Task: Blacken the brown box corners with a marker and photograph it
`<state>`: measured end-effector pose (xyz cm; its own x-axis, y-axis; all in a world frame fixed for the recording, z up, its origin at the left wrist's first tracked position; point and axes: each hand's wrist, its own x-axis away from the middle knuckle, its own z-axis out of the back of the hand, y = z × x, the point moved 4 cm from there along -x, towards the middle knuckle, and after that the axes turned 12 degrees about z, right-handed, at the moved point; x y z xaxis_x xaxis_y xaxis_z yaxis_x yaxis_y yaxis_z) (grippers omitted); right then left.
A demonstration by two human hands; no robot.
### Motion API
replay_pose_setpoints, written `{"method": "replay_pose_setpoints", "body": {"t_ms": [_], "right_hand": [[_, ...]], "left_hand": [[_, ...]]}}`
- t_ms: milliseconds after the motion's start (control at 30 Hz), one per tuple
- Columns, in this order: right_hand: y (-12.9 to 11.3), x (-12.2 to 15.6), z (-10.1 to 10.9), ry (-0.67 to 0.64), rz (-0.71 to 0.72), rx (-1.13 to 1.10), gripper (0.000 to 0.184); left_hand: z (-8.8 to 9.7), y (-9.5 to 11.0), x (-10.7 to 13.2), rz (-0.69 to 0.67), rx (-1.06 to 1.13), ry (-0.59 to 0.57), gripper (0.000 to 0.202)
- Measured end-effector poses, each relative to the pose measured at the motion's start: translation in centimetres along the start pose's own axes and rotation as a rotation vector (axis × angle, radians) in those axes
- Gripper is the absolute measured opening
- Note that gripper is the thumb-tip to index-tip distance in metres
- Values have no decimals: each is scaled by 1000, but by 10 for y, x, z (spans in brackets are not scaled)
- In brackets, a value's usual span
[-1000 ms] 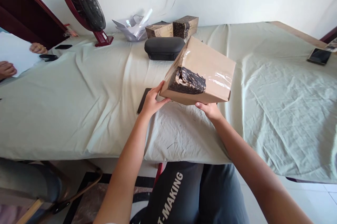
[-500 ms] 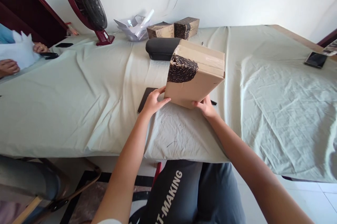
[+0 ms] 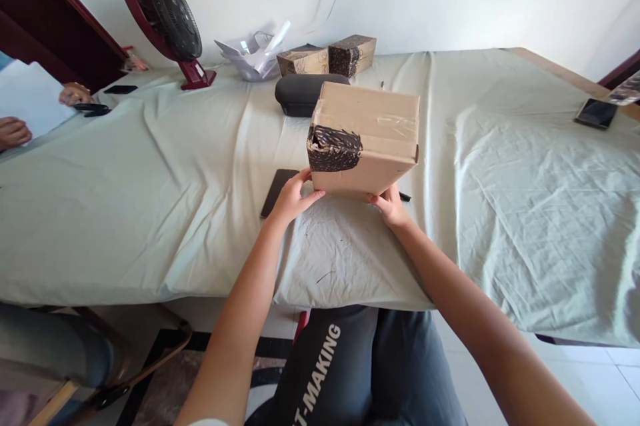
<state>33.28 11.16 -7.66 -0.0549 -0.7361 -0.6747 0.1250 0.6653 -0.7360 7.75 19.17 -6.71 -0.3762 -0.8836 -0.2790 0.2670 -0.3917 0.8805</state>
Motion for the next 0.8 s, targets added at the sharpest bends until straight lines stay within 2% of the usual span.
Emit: {"method": "replay_pose_setpoints", "body": {"t_ms": [200, 267, 333, 400, 433, 500, 567, 633, 700, 800], "right_hand": [[3, 2, -1, 13, -66, -37, 126], [3, 2, -1, 32, -72, -36, 123], [4, 3, -1, 45, -80, -44, 113], [5, 3, -1, 36, -103, -55, 105], [6, 3, -1, 19, -116, -53, 102], [7, 3, -1, -21, -129, -42, 101], [9, 4, 0, -52, -126, -42, 101], [10, 5, 0, -55, -127, -63, 98], [12, 6, 1, -41, -146, -78, 94], [16, 7, 1, -13, -184, -80, 93]], "left_hand": [[5, -9, 3, -12, -46, 2, 45], [3, -14, 4, -26, -27, -3, 64], [-1, -11, 3, -69, 59, 30, 100], [-1, 3, 1, -144, 176, 111, 124], [1, 15, -1, -188, 221, 166, 125], [11, 46, -8, -268, 239, 287, 117], [25, 79, -17, -328, 190, 357, 99], [34, 104, -30, -357, 133, 307, 70], [37, 117, -41, -393, 112, 220, 53], [33, 112, -51, -390, 154, 231, 52]]}}
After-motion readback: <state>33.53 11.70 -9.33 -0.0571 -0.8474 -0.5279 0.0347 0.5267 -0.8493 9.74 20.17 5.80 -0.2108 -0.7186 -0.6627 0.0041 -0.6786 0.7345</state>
